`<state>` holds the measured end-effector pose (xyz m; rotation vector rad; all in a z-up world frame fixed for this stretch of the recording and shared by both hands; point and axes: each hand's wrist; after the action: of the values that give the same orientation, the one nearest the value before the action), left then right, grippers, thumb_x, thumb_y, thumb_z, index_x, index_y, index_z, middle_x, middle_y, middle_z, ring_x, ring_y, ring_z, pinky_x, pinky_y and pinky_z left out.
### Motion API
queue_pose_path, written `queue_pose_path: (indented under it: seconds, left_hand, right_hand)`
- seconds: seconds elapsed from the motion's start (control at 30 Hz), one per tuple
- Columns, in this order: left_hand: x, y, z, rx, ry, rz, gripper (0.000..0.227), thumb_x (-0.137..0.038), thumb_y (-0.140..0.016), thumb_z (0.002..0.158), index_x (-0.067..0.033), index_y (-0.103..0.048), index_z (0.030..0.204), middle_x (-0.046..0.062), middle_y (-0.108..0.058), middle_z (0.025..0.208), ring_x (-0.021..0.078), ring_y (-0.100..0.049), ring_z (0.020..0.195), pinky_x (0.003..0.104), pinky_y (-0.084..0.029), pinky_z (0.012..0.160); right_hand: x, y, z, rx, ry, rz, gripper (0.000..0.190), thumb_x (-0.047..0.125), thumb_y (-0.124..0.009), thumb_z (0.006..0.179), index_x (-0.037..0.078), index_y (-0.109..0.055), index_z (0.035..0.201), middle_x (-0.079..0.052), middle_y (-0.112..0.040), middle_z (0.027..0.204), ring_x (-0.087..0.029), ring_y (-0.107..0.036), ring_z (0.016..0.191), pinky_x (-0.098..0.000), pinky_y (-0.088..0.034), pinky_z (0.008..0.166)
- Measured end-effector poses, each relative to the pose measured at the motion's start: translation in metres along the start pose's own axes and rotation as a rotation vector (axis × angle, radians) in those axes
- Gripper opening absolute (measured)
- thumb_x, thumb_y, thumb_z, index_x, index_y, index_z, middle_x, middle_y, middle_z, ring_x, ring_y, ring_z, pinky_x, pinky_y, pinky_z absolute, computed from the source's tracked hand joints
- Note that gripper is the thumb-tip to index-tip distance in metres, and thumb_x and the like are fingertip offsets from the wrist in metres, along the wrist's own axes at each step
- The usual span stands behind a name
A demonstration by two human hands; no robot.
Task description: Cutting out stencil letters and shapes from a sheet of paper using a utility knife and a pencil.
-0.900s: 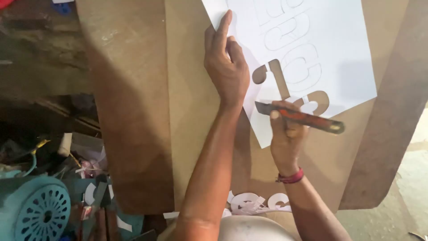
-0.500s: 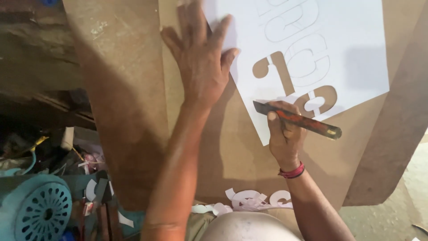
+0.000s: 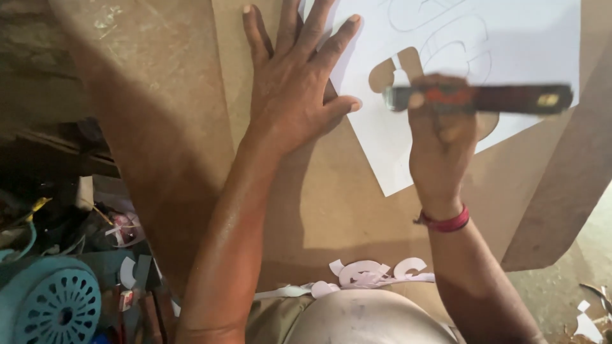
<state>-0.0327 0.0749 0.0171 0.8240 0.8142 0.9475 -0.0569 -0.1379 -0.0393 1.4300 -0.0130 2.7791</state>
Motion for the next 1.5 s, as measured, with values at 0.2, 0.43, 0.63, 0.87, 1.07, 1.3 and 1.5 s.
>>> queue_pose_path:
  seconds: [0.2, 0.43, 0.63, 0.87, 1.07, 1.3, 1.5]
  left_hand:
    - [0.001, -0.001, -0.002, -0.027, -0.028, 0.006, 0.097, -0.049, -0.092, 0.072, -0.0183, -0.051, 0.154, 0.007, -0.030, 0.165, 0.0345, -0.017, 0.154, 0.074, 0.003, 0.120]
    - [0.004, -0.003, -0.005, -0.058, -0.047, -0.018, 0.098, -0.049, -0.093, 0.073, -0.0184, -0.050, 0.156, 0.008, -0.036, 0.164, 0.0350, -0.023, 0.154, 0.074, 0.002, 0.122]
    - [0.005, -0.008, -0.007, -0.118, -0.062, -0.021, 0.099, -0.050, -0.094, 0.075, -0.0179, -0.050, 0.157, 0.007, -0.038, 0.163, 0.0334, -0.026, 0.154, 0.072, 0.000, 0.123]
    - [0.005, -0.008, -0.007, -0.107, -0.040, -0.038, 0.097, -0.049, -0.094, 0.075, -0.0188, -0.050, 0.156, 0.005, -0.042, 0.161, 0.0305, -0.031, 0.152, 0.071, -0.002, 0.124]
    - [0.007, -0.014, -0.009, -0.123, -0.043, -0.053, 0.096, -0.048, -0.094, 0.075, -0.0189, -0.050, 0.156, 0.004, -0.042, 0.161, 0.0292, -0.031, 0.152, 0.071, -0.002, 0.124]
    - [0.009, -0.017, -0.009, -0.138, -0.051, -0.049, 0.094, -0.047, -0.095, 0.073, -0.0175, -0.052, 0.151, 0.002, -0.050, 0.153, 0.0267, -0.039, 0.146, 0.068, -0.010, 0.123]
    - [0.011, -0.022, -0.013, -0.181, -0.063, -0.080, 0.096, -0.044, -0.096, 0.073, -0.0158, -0.052, 0.152, 0.004, -0.055, 0.149, 0.0279, -0.047, 0.142, 0.066, -0.017, 0.122]
  right_hand:
    - [0.021, -0.020, 0.026, 0.046, 0.041, -0.216, 0.010, -0.008, -0.055, 0.109, -0.006, -0.058, 0.118, -0.011, -0.066, 0.109, -0.018, -0.071, 0.095, -0.0300, -0.058, 0.086]
    - [0.010, -0.021, 0.026, 0.036, 0.022, -0.119, 0.004, -0.006, -0.058, 0.117, -0.007, -0.057, 0.120, -0.012, -0.070, 0.104, -0.017, -0.073, 0.093, -0.0287, -0.060, 0.086]
    - [0.023, -0.030, 0.028, -0.007, -0.028, -0.213, 0.010, -0.007, -0.058, 0.106, -0.006, -0.057, 0.116, -0.010, -0.066, 0.104, -0.016, -0.070, 0.091, -0.0291, -0.059, 0.083]
    - [0.016, -0.031, 0.026, -0.015, 0.012, -0.209, 0.007, -0.008, -0.060, 0.107, -0.008, -0.057, 0.113, -0.010, -0.061, 0.121, -0.018, -0.072, 0.097, -0.0303, -0.062, 0.084]
    - [0.006, -0.030, 0.020, -0.050, -0.004, -0.191, 0.014, -0.009, -0.060, 0.108, -0.007, -0.054, 0.121, -0.010, -0.062, 0.124, -0.017, -0.070, 0.097, -0.0289, -0.061, 0.081]
    - [0.013, -0.032, 0.022, -0.029, -0.045, -0.169, 0.017, -0.007, -0.059, 0.110, -0.005, -0.053, 0.126, -0.010, -0.063, 0.124, -0.015, -0.071, 0.095, -0.0281, -0.065, 0.083]
    - [0.015, -0.036, 0.020, -0.017, 0.000, -0.251, 0.020, -0.010, -0.054, 0.107, -0.009, -0.054, 0.127, -0.013, -0.065, 0.123, -0.016, -0.072, 0.093, -0.0284, -0.062, 0.081]
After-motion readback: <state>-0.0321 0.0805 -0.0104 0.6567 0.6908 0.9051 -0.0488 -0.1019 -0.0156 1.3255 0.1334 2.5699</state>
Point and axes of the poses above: each hand's wrist, its own z-axis towards the middle knuckle, its own y-axis out of the back of the hand, x = y × z
